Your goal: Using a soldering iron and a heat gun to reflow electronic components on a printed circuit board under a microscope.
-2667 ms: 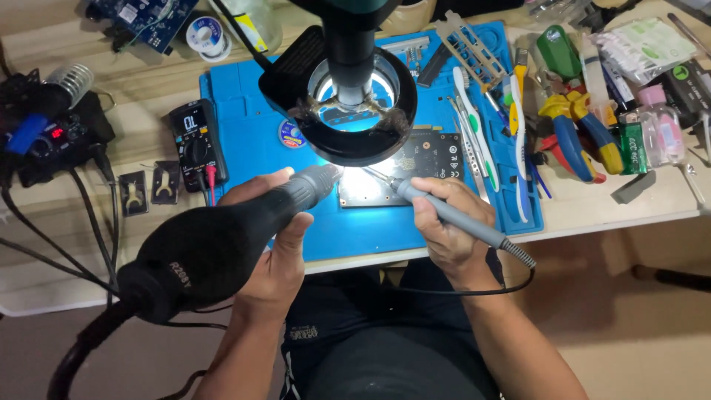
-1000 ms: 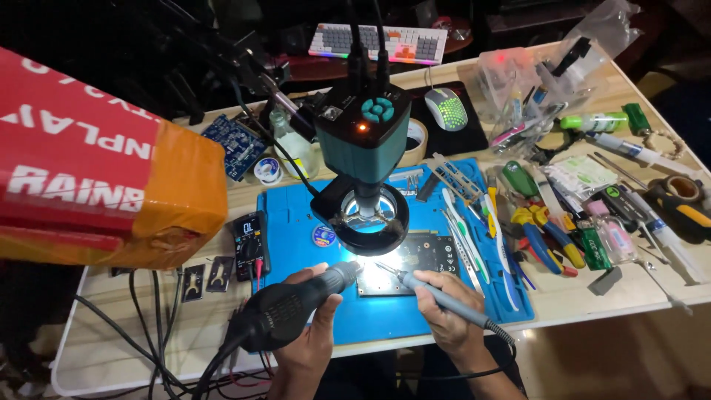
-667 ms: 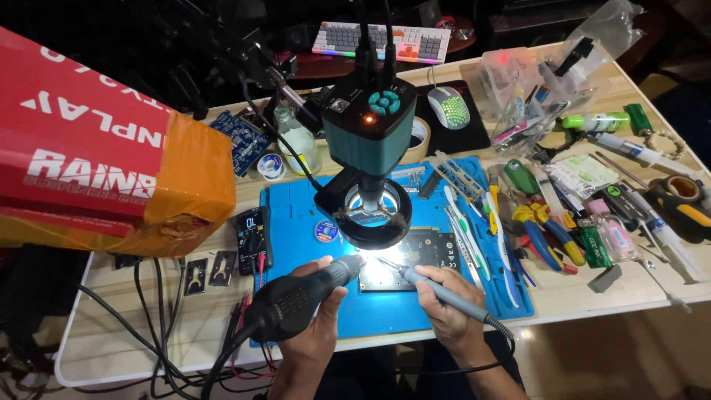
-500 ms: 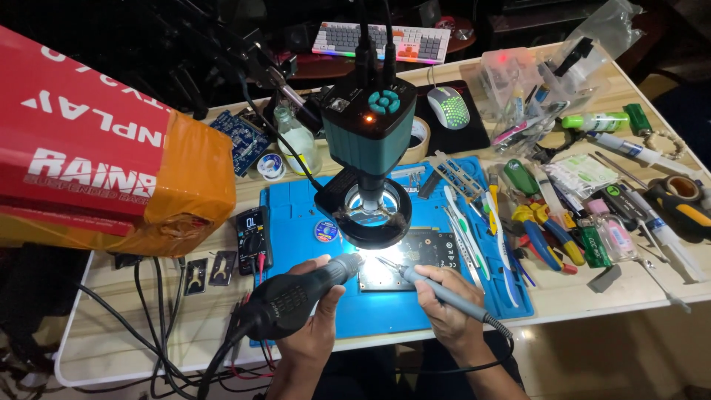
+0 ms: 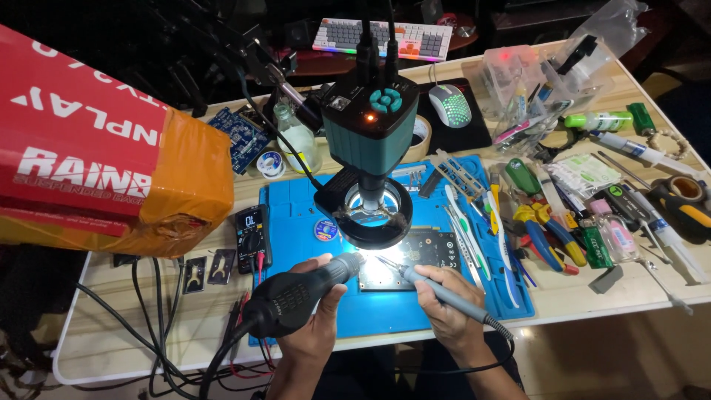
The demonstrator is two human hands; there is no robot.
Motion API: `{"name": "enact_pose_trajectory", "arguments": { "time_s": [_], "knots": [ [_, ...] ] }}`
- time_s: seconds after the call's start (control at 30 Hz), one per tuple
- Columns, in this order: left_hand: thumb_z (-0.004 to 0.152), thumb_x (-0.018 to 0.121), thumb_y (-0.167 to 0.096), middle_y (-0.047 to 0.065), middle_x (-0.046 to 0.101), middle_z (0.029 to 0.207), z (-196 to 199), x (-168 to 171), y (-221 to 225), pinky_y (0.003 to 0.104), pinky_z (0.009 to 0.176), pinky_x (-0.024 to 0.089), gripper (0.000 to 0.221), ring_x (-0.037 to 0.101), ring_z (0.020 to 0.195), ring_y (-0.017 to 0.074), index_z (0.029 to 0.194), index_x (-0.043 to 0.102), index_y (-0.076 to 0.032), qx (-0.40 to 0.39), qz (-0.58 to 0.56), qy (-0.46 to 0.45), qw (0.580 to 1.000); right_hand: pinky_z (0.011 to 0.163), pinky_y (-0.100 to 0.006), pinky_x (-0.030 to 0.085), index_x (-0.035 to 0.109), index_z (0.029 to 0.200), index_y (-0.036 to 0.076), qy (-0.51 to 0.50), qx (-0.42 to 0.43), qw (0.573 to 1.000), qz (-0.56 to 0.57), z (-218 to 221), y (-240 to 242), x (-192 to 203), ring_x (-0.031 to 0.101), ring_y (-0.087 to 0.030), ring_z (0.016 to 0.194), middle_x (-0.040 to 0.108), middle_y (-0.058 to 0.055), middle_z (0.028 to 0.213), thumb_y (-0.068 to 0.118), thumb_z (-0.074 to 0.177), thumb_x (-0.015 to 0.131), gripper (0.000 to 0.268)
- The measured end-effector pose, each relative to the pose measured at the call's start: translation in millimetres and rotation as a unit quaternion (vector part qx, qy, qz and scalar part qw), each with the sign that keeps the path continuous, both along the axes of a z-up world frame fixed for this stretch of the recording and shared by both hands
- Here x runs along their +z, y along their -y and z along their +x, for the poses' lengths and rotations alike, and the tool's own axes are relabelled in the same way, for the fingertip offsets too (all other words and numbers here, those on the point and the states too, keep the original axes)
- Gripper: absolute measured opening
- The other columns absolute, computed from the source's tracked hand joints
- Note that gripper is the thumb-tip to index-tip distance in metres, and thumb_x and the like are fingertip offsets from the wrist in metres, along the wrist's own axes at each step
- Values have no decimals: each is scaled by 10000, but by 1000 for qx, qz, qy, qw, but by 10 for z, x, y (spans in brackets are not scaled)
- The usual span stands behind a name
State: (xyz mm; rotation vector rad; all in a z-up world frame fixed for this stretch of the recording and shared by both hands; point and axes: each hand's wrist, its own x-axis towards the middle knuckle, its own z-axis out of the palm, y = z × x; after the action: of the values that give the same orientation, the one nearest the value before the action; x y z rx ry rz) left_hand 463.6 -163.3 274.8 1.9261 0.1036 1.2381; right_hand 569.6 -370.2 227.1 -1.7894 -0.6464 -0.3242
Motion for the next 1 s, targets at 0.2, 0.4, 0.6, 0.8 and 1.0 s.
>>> {"name": "enact_pose_trajectory", "arguments": {
  "time_s": [0.2,0.4,0.6,0.8,1.0],
  "knots": [
    [983,808,-258,179,785,1218,-10,68,-9,429,997,723,451,823,1096,310,1283,661,45,12,14,-6,1000,860,-301,670,844,1123,60,-22,-5,1000,3,-4,6,-51,833,-221,938,866,-122,1061,220,957,743,251],
    [992,805,-247,168,778,1240,-40,50,-18,424,1027,713,438,814,1122,304,1302,659,27,4,7,-5,1000,827,-252,687,822,1154,42,-2,4,996,87,18,-12,-121,835,-211,935,851,-133,1115,155,967,763,226],
    [995,790,-246,156,786,1245,-155,165,-18,408,1013,706,396,822,1123,307,1279,703,15,7,-6,-33,999,986,-334,709,672,1454,66,75,90,993,-5,68,86,-13,847,-227,1130,835,-142,1278,286,1052,712,460],
    [981,799,-276,158,806,1222,-188,117,-14,401,1007,718,428,830,1109,302,1280,697,13,37,5,-29,999,1061,-434,609,737,1386,131,190,72,966,-159,257,194,-177,761,-293,1175,808,-102,1273,244,1057,731,348],
    [1003,787,-255,164,785,1256,-171,73,-19,432,1002,718,406,825,1130,331,1300,676,-3,6,-9,-22,1000,1159,-509,525,688,1399,120,170,100,959,-203,197,178,-148,742,-295,1240,800,-87,1295,309,857,946,629]
  ]
}}
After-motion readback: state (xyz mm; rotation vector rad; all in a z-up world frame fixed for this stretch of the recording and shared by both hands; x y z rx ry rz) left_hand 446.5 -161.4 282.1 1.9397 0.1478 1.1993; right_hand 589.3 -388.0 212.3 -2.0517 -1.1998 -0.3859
